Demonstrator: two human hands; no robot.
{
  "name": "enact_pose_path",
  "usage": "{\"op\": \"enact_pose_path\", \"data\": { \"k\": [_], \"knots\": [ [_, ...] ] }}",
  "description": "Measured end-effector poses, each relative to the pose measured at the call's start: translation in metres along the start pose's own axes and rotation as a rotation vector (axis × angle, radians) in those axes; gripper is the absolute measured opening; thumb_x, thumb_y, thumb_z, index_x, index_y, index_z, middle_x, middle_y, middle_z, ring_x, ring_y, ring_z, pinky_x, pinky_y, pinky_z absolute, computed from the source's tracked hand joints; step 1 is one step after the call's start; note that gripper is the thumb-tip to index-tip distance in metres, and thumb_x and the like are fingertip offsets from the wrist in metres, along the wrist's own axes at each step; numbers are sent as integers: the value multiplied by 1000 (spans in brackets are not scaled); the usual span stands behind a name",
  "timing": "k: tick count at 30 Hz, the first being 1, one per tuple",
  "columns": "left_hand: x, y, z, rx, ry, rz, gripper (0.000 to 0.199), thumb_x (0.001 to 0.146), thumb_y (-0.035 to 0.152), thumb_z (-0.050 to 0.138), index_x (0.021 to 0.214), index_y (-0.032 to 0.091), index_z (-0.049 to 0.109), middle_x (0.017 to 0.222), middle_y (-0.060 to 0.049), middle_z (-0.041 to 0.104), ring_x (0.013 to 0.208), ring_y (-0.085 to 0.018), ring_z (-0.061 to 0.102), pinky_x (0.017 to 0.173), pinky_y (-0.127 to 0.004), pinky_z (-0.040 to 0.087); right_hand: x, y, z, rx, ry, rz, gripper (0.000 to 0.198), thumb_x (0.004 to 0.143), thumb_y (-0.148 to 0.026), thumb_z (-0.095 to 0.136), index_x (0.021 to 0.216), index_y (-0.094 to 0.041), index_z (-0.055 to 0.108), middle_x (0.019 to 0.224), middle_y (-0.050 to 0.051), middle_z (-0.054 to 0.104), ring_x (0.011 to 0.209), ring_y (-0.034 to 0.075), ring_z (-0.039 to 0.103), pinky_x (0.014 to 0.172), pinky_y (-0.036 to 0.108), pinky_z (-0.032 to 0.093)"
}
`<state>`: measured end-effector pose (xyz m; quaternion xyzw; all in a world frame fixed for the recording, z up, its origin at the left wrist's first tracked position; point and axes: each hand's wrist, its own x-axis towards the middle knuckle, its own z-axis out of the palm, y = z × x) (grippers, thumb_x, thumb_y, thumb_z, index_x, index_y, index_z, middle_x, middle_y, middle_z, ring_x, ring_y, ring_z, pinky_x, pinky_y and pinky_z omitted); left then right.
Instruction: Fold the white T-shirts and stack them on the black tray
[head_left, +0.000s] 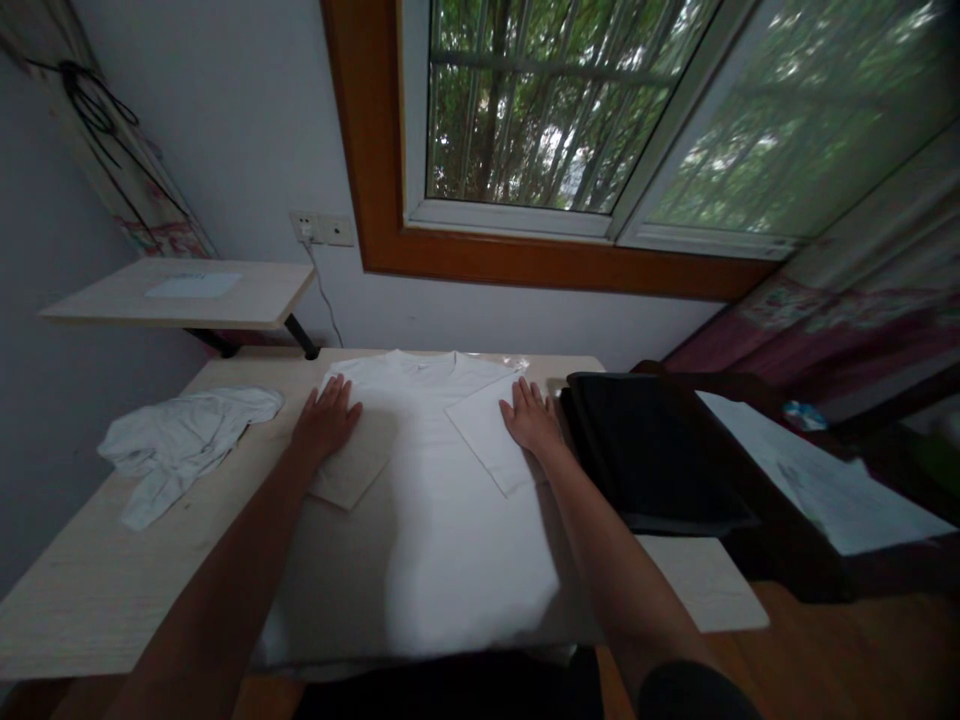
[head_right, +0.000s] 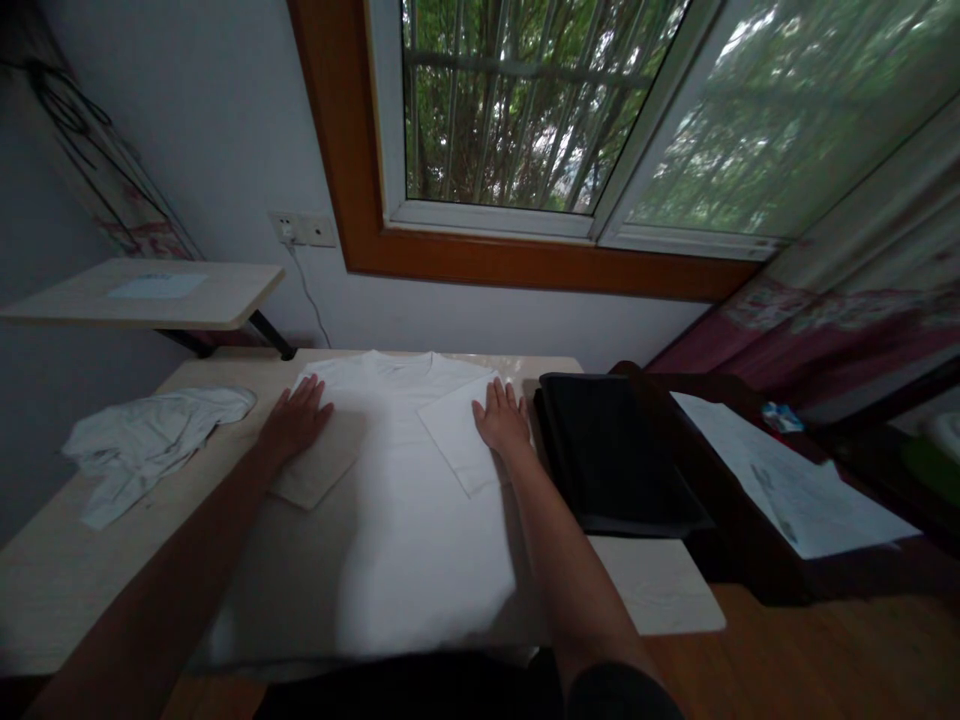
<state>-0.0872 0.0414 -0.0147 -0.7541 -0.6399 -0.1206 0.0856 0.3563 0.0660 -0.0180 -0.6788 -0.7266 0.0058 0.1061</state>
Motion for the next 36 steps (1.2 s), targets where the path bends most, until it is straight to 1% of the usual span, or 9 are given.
{"op": "enact_pose_path", "data": {
  "k": [4, 8, 12, 17, 21, 26, 30, 34, 36],
  "knots": [
    [-1, -2, -1, -6, 3, 15, 59, 103, 43, 29, 154, 14, 43, 164, -17, 39, 154, -29, 33, 126, -54, 21, -2, -1, -2, -15, -7, 0, 66, 106, -51, 29, 161, -14, 35, 169, 16, 26, 157, 36, 23, 124, 64, 20],
    [-10, 2, -6, -10, -39, 41, 59, 104, 43, 29, 153, 15, 45, 164, -16, 39, 154, -31, 33, 126, -59, 20, -11, -10, -14, -51, 76, -47, 62, 106, -45, 33, 157, -10, 41, 166, 19, 33, 155, 37, 26, 123, 64, 20],
    [-35, 18, -12, -17, -84, 132, 61, 105, 46, 29, 153, 13, 45, 165, -17, 36, 155, -33, 30, 126, -59, 21, -37, -25, -24, -59, 131, -178, 61, 107, -43, 35, 157, -7, 40, 166, 20, 32, 157, 33, 24, 126, 57, 20],
    [-78, 30, -19, -61, -88, 204, 61, 105, 48, 31, 157, 17, 41, 168, -13, 32, 157, -29, 27, 128, -53, 21, -79, -28, -25, 19, 20, -328, 62, 108, -46, 33, 158, -10, 39, 167, 17, 31, 157, 28, 26, 126, 49, 26],
    [-105, 20, -28, -76, -95, 199, 62, 104, 47, 35, 159, 20, 38, 168, -10, 32, 157, -26, 27, 129, -50, 24, -99, -15, -27, 31, 3, -300, 62, 108, -47, 33, 158, -10, 39, 167, 16, 30, 157, 26, 26, 128, 48, 24],
    [-129, 5, -35, -59, -96, 186, 61, 104, 47, 34, 159, 21, 38, 168, -9, 33, 156, -26, 29, 128, -50, 27, -107, -6, -27, 28, 30, -309, 60, 108, -46, 33, 158, -11, 40, 167, 15, 33, 156, 27, 29, 127, 49, 25],
    [-136, 5, -38, -66, -48, 175, 60, 104, 46, 36, 157, 18, 41, 166, -11, 37, 154, -27, 33, 126, -51, 33, -109, -8, -28, 43, 116, -314, 55, 107, -42, 37, 153, -13, 48, 161, 15, 44, 150, 29, 38, 124, 49, 32],
    [-136, 8, -42, -78, 9, 179, 58, 104, 46, 38, 153, 17, 45, 163, -13, 41, 152, -29, 38, 124, -52, 36, -114, -13, -36, 43, 218, -222, 44, 106, -38, 41, 139, -18, 61, 142, 15, 61, 132, 31, 54, 113, 48, 43],
    [-136, 9, -43, -84, 33, 162, 54, 104, 44, 38, 150, 17, 49, 159, -14, 47, 149, -29, 42, 123, -51, 38, -117, -14, -39, 37, 239, -184, 40, 106, -37, 41, 134, -20, 64, 135, 14, 64, 125, 31, 56, 108, 48, 47]
  ]
}}
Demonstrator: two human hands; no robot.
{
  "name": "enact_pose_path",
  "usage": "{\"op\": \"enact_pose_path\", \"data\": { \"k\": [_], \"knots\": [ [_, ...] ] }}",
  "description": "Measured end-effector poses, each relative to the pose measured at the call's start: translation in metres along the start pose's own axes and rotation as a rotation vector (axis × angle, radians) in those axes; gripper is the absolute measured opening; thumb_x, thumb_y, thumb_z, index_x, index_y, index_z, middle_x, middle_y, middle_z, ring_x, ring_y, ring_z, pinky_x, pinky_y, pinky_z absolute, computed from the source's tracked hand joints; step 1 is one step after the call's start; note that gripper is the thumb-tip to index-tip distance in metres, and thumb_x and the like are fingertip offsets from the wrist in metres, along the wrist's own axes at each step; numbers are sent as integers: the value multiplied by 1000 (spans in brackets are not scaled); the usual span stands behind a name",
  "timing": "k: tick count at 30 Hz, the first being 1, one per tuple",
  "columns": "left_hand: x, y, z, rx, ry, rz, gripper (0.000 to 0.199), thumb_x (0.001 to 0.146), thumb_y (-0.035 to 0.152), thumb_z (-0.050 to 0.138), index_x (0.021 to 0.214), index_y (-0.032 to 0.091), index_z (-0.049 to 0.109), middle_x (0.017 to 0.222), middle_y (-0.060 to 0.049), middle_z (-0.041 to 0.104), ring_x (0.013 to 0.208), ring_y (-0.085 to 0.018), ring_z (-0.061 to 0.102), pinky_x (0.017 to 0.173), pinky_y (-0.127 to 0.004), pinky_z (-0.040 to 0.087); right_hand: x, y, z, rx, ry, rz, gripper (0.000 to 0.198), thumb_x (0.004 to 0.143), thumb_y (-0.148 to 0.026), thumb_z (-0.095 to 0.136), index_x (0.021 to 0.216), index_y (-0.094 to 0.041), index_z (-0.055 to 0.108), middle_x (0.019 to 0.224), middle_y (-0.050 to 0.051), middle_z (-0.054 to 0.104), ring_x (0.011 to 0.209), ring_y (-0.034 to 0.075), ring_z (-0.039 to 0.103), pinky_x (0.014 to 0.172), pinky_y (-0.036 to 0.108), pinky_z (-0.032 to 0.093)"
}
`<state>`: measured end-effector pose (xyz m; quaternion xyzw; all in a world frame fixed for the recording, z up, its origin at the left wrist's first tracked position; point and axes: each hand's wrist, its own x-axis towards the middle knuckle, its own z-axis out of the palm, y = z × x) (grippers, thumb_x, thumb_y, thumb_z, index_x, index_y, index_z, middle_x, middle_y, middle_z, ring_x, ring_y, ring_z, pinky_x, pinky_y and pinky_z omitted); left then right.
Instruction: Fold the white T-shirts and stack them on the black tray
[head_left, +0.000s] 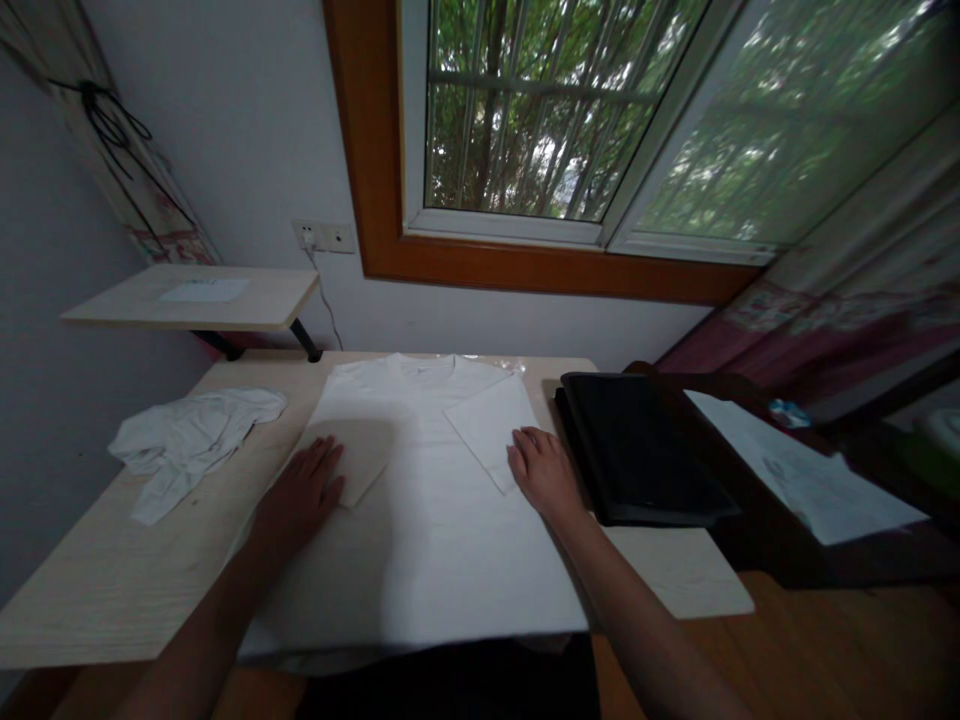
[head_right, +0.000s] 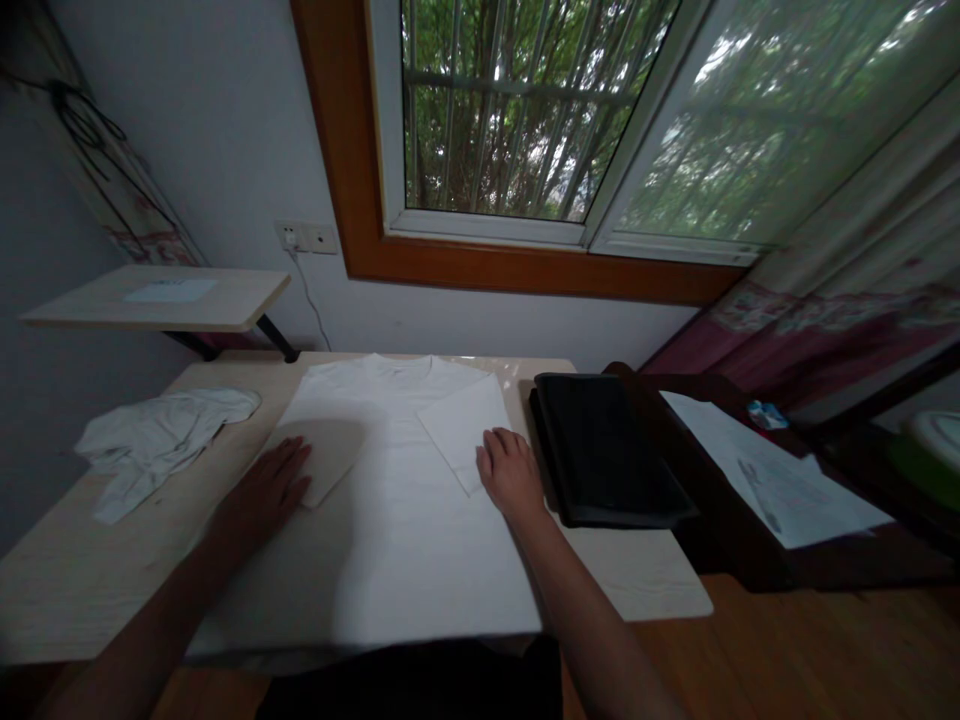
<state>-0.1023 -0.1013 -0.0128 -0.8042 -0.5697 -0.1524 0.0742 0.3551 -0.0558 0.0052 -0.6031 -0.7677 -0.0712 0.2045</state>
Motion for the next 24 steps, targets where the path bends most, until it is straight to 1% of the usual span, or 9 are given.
{"op": "enact_pose_path", "data": {
  "k": [2, 4, 8, 12, 18, 24],
  "knots": [
    [0, 0, -1, -7, 16, -19, 50, 104, 40, 38, 147, 17, 52, 153, -15, 53, 145, -28, 47, 122, -49, 40, -1, 0, -1, -8, 12, 12, 39, 106, -36, 42, 132, -20, 65, 133, 13, 65, 124, 32, 56, 107, 47, 47],
    [1, -2, -1, -16, 21, -32, 49, 105, 39, 37, 145, 17, 54, 149, -15, 56, 141, -28, 51, 121, -48, 41, -1, 2, 0, -12, 22, 13, 38, 105, -35, 43, 133, -21, 65, 134, 13, 64, 125, 32, 55, 108, 47, 46],
    [10, -5, 1, -39, 20, -42, 49, 104, 39, 37, 145, 17, 53, 149, -15, 55, 138, -29, 52, 120, -48, 42, 3, 6, 5, -25, 16, 21, 40, 104, -34, 44, 137, -21, 63, 139, 13, 62, 130, 32, 52, 112, 48, 42],
    [25, -10, 7, -55, 13, -37, 51, 104, 38, 36, 147, 16, 51, 151, -14, 54, 141, -28, 50, 123, -47, 39, 13, 8, 10, -40, -13, 45, 43, 103, -35, 43, 140, -19, 61, 143, 14, 60, 134, 33, 50, 115, 48, 39],
    [51, -20, 18, -43, -4, -40, 53, 103, 38, 35, 148, 15, 50, 153, -15, 52, 144, -29, 47, 123, -48, 38, 38, 15, 24, -57, -39, 77, 47, 103, -35, 42, 144, -18, 57, 148, 15, 56, 140, 33, 45, 117, 50, 34],
    [84, -38, 28, -55, 3, -21, 52, 102, 39, 35, 144, 14, 53, 152, -16, 53, 143, -29, 48, 122, -50, 39, 74, 22, 38, -73, -86, 97, 48, 103, -37, 41, 145, -17, 54, 151, 15, 53, 143, 30, 42, 120, 47, 31]
  ]
}}
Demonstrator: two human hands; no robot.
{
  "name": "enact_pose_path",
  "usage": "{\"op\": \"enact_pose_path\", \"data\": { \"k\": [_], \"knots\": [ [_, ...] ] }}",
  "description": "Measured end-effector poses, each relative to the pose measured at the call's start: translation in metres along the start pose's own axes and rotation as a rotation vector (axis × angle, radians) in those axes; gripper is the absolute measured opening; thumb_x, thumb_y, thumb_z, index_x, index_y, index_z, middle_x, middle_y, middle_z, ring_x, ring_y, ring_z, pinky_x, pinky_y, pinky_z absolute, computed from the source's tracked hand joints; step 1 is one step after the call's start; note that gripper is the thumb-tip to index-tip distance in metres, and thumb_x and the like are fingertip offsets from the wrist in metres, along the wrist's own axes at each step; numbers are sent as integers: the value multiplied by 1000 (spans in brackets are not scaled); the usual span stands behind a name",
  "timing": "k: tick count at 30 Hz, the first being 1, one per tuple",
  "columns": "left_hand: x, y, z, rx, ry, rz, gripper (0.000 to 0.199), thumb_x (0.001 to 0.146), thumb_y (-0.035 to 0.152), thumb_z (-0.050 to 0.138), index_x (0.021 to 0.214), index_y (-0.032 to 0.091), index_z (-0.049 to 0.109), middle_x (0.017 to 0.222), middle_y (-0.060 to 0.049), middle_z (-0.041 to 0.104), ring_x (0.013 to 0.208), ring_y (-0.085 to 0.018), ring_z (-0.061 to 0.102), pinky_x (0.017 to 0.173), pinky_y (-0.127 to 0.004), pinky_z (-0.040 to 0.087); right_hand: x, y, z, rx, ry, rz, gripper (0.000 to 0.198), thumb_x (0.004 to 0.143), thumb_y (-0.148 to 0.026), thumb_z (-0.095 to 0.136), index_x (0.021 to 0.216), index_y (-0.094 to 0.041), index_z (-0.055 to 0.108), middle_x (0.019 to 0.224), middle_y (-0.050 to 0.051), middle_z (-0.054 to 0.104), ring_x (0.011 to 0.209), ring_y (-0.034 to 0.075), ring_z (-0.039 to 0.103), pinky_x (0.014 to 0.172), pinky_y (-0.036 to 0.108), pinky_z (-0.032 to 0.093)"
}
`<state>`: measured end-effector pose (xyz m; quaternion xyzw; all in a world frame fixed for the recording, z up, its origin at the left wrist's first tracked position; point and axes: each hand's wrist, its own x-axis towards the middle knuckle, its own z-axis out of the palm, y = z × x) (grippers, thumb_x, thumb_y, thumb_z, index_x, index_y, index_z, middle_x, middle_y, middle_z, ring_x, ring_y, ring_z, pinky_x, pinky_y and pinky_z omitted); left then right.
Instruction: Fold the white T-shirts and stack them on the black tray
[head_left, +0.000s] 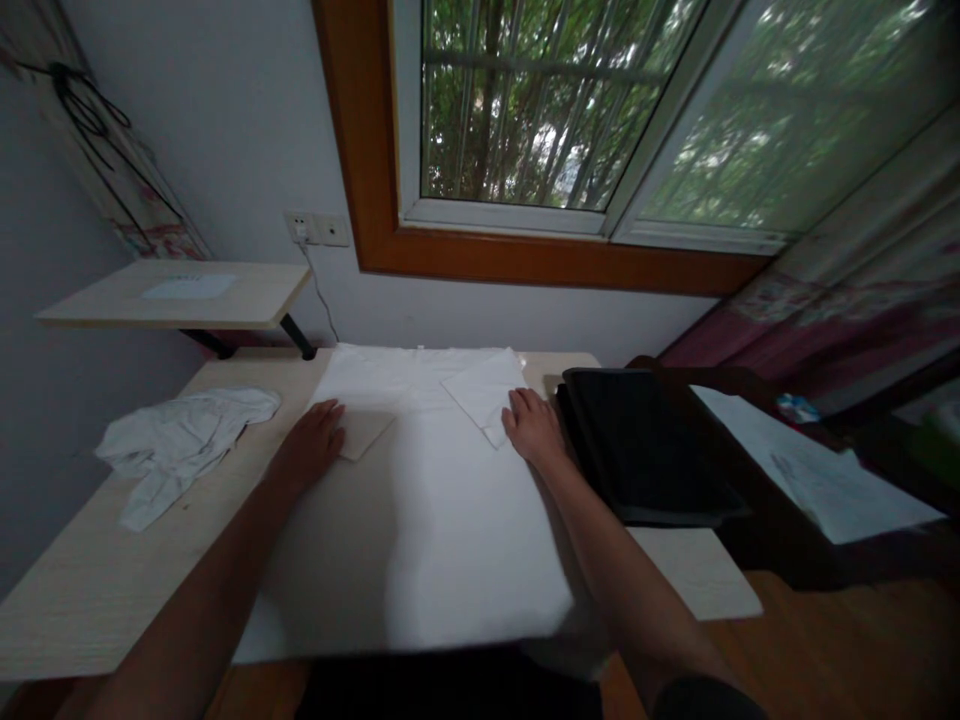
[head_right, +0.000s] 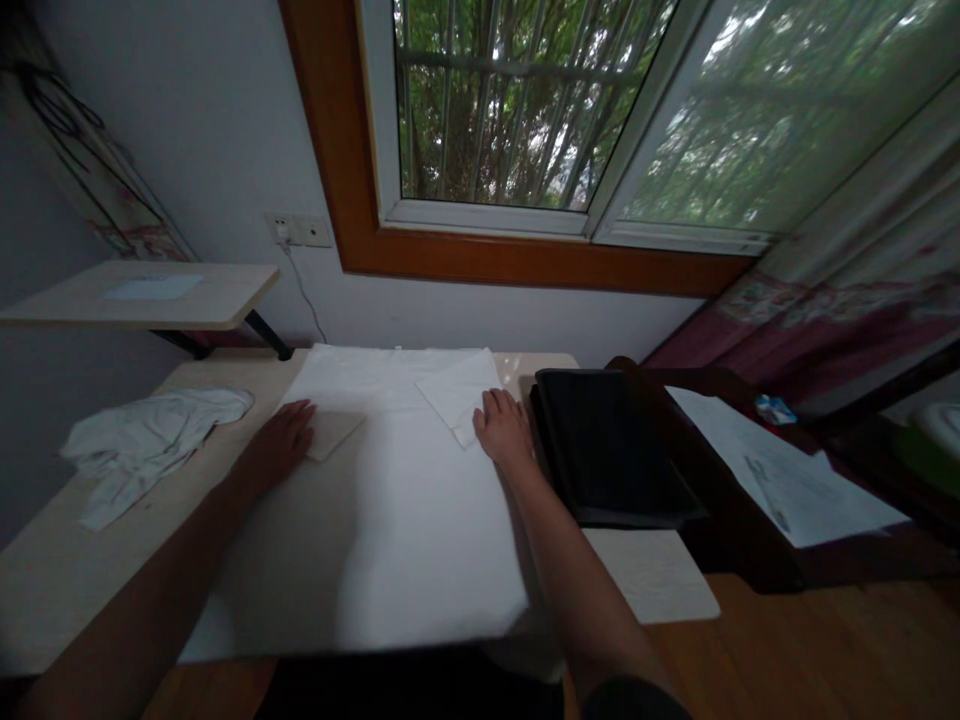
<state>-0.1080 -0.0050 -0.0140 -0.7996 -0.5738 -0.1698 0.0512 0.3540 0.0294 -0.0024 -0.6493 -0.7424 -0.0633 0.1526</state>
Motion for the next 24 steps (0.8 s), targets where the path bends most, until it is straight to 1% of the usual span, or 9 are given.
{"op": "enact_pose_path", "data": {
  "k": [4, 9, 14, 18, 21, 24],
  "knots": [
    [25, -14, 10, 2, -13, 6, 52, 101, 38, 36, 143, 12, 53, 153, -18, 52, 144, -30, 46, 122, -50, 38, 24, 2, 7, -12, -4, 7, 50, 103, -38, 40, 147, -17, 52, 154, 14, 51, 144, 31, 40, 120, 49, 29],
    [52, -27, 20, 27, -34, -8, 56, 102, 39, 32, 146, 9, 50, 157, -17, 48, 148, -29, 41, 124, -48, 34, 50, 7, 19, -4, -35, 16, 52, 103, -39, 38, 149, -17, 50, 157, 15, 48, 146, 31, 38, 121, 51, 27],
    [73, -37, 26, 38, -51, -8, 57, 102, 39, 31, 150, 11, 47, 161, -15, 45, 151, -27, 38, 126, -46, 30, 74, 12, 29, 29, -44, 24, 53, 104, -41, 36, 150, -18, 49, 158, 14, 47, 147, 30, 37, 121, 52, 26],
    [83, -43, 29, 42, -60, -4, 60, 102, 38, 30, 150, 7, 47, 162, -18, 42, 152, -27, 36, 127, -45, 29, 88, 15, 35, 57, -49, 23, 54, 104, -42, 37, 151, -18, 48, 159, 15, 46, 147, 31, 37, 122, 54, 26],
    [86, -45, 31, 45, -55, -10, 59, 102, 37, 30, 151, 8, 47, 162, -17, 42, 153, -26, 35, 126, -46, 29, 94, 17, 38, 69, -47, 18, 54, 104, -42, 37, 151, -18, 48, 159, 15, 46, 147, 32, 38, 122, 55, 25],
    [85, -46, 32, 60, -53, -14, 59, 103, 37, 30, 153, 10, 45, 163, -15, 41, 154, -25, 33, 127, -44, 28, 96, 17, 38, 55, -48, 12, 53, 105, -42, 37, 152, -19, 48, 159, 14, 46, 147, 31, 38, 122, 56, 24]
  ]
}}
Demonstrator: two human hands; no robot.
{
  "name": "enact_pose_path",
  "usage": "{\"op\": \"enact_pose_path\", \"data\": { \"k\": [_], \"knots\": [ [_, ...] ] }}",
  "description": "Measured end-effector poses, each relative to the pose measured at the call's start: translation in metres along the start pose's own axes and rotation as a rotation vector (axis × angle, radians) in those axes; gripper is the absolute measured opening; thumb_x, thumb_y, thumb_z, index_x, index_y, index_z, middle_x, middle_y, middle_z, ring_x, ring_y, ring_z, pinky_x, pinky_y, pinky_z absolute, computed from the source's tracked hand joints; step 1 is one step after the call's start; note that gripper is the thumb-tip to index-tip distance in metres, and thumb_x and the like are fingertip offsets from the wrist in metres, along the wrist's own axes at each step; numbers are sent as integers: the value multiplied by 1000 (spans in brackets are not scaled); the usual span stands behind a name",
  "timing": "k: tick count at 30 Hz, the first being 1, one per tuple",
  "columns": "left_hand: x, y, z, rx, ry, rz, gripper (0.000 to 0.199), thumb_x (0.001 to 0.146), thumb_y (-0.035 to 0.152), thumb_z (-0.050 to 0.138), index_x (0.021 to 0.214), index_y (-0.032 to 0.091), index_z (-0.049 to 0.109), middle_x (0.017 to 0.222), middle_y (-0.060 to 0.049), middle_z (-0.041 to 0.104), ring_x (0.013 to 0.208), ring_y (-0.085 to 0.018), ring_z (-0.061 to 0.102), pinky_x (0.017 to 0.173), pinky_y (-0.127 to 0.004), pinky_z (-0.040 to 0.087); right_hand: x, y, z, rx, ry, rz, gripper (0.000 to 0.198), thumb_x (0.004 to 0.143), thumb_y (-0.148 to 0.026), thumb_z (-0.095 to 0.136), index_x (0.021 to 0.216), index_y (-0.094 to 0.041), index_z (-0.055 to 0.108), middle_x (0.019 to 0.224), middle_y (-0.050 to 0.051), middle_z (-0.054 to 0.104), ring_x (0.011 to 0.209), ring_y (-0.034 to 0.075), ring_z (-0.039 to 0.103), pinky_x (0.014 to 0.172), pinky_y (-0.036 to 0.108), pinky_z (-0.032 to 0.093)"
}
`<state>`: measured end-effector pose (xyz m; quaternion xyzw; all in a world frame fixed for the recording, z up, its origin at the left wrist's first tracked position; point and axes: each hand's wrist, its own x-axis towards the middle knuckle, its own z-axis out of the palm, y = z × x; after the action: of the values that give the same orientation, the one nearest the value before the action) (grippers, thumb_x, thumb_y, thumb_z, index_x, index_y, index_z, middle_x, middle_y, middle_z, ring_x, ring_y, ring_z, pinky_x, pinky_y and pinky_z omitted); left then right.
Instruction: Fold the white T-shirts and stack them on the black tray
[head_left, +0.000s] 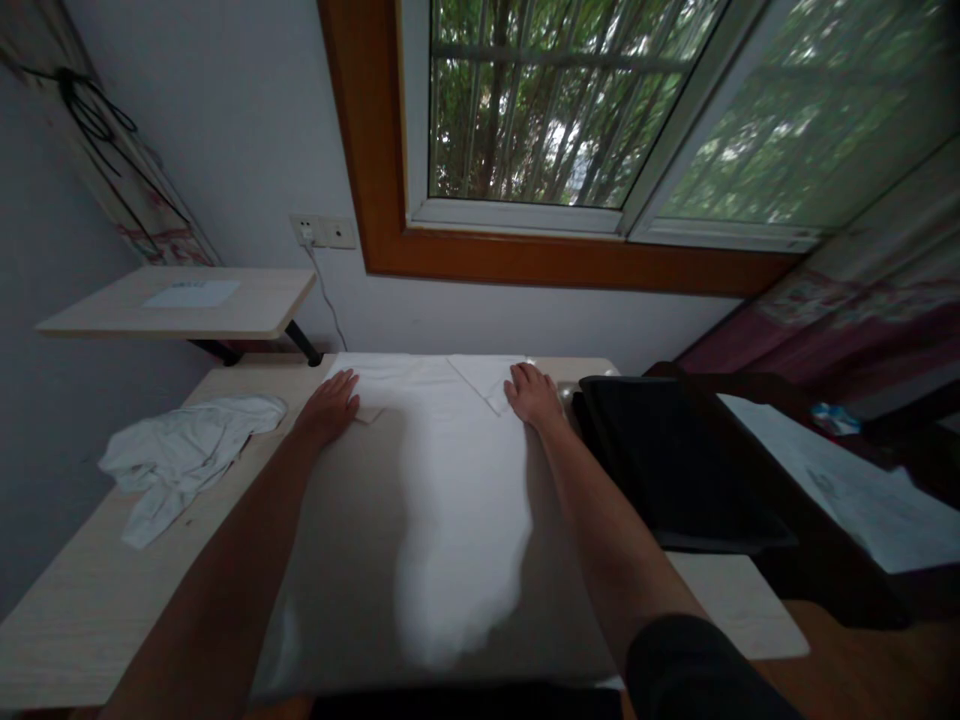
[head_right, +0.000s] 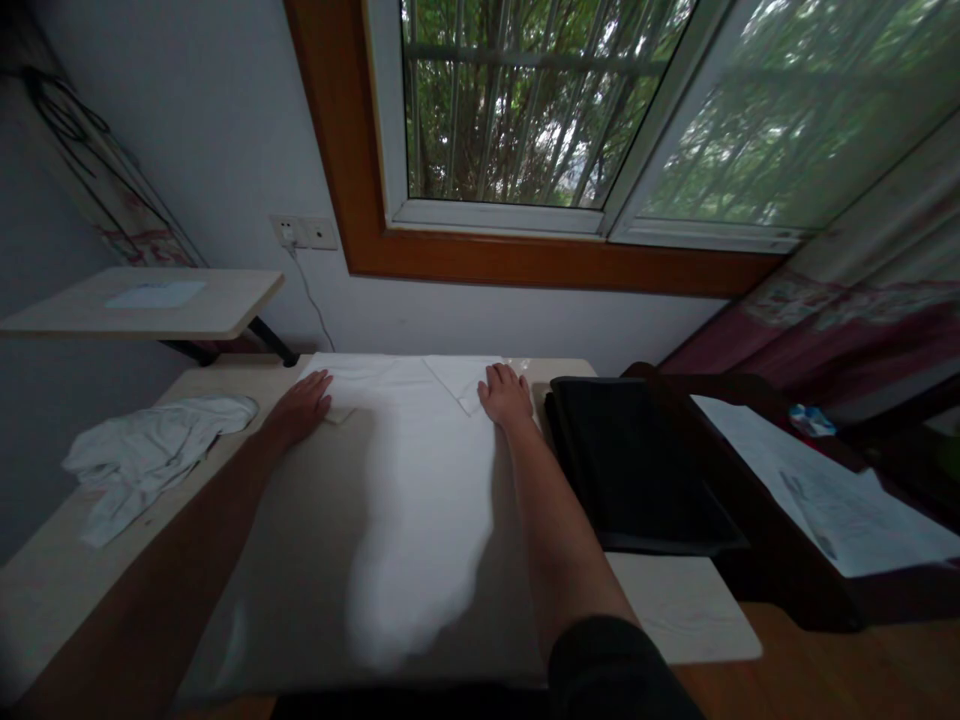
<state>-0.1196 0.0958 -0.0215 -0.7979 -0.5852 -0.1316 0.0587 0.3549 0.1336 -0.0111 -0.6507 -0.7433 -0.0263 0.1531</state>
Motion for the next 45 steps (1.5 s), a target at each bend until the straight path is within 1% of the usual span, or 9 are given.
{"op": "enact_pose_path", "data": {
  "k": [4, 7, 10, 12, 22, 27, 31, 36, 45],
  "knots": [
    [-3, 3, 0, 34, -21, -4, 60, 104, 39, 27, 155, 10, 42, 164, -14, 39, 155, -26, 31, 127, -46, 26, -5, -2, -4, -59, 5, -55, 53, 104, -40, 39, 151, -18, 49, 159, 15, 46, 150, 32, 35, 123, 58, 20],
    [-8, 7, -3, 56, -27, -5, 60, 105, 40, 25, 156, 11, 40, 166, -15, 36, 156, -27, 28, 127, -48, 24, -14, -5, -9, -79, -2, -185, 52, 103, -35, 40, 150, -16, 51, 160, 14, 46, 152, 30, 33, 126, 57, 17],
    [-14, 11, -7, 61, -50, -12, 62, 105, 41, 25, 157, 11, 39, 167, -16, 33, 157, -29, 27, 126, -50, 23, -27, -7, -13, -50, -40, -303, 53, 104, -34, 40, 152, -16, 49, 163, 13, 42, 153, 27, 35, 127, 52, 20],
    [-19, 15, -10, 58, -66, -20, 62, 105, 42, 26, 157, 12, 40, 167, -16, 32, 156, -29, 27, 126, -51, 24, -37, -9, -14, -32, -65, -323, 54, 105, -35, 39, 155, -17, 46, 165, 11, 38, 153, 26, 34, 126, 50, 23],
    [-81, 30, -30, 34, -59, -38, 58, 105, 44, 29, 156, 19, 43, 167, -12, 34, 156, -30, 29, 124, -55, 27, -96, -13, -30, -7, -95, -252, 53, 107, -42, 38, 156, -23, 45, 167, 10, 33, 156, 27, 29, 125, 52, 27],
    [-118, 27, -42, -1, -51, -53, 56, 104, 42, 31, 152, 19, 50, 163, -11, 41, 154, -28, 34, 124, -52, 31, -131, -4, -36, 26, -61, -208, 51, 106, -38, 40, 152, -19, 51, 165, 12, 38, 154, 26, 34, 125, 49, 31],
    [-140, 18, -42, -49, -35, -57, 55, 102, 38, 32, 147, 17, 55, 159, -11, 48, 150, -24, 41, 125, -46, 34, -153, 4, -41, 85, 3, -192, 48, 103, -32, 43, 146, -16, 59, 157, 13, 50, 148, 26, 44, 123, 47, 36],
    [-148, 13, -41, -95, 22, -81, 53, 99, 35, 36, 144, 20, 60, 155, -7, 53, 147, -21, 46, 125, -44, 36, -158, 6, -43, 124, 64, -175, 46, 99, -26, 46, 140, -18, 65, 149, 11, 59, 141, 26, 53, 121, 46, 41],
    [-139, 21, -50, -97, -13, -146, 54, 97, 31, 35, 141, 19, 63, 152, -3, 56, 145, -20, 48, 125, -40, 36, -152, 7, -38, 108, 67, -174, 48, 100, -27, 42, 140, -12, 64, 151, 13, 57, 143, 26, 50, 124, 43, 38]
  ]
}}
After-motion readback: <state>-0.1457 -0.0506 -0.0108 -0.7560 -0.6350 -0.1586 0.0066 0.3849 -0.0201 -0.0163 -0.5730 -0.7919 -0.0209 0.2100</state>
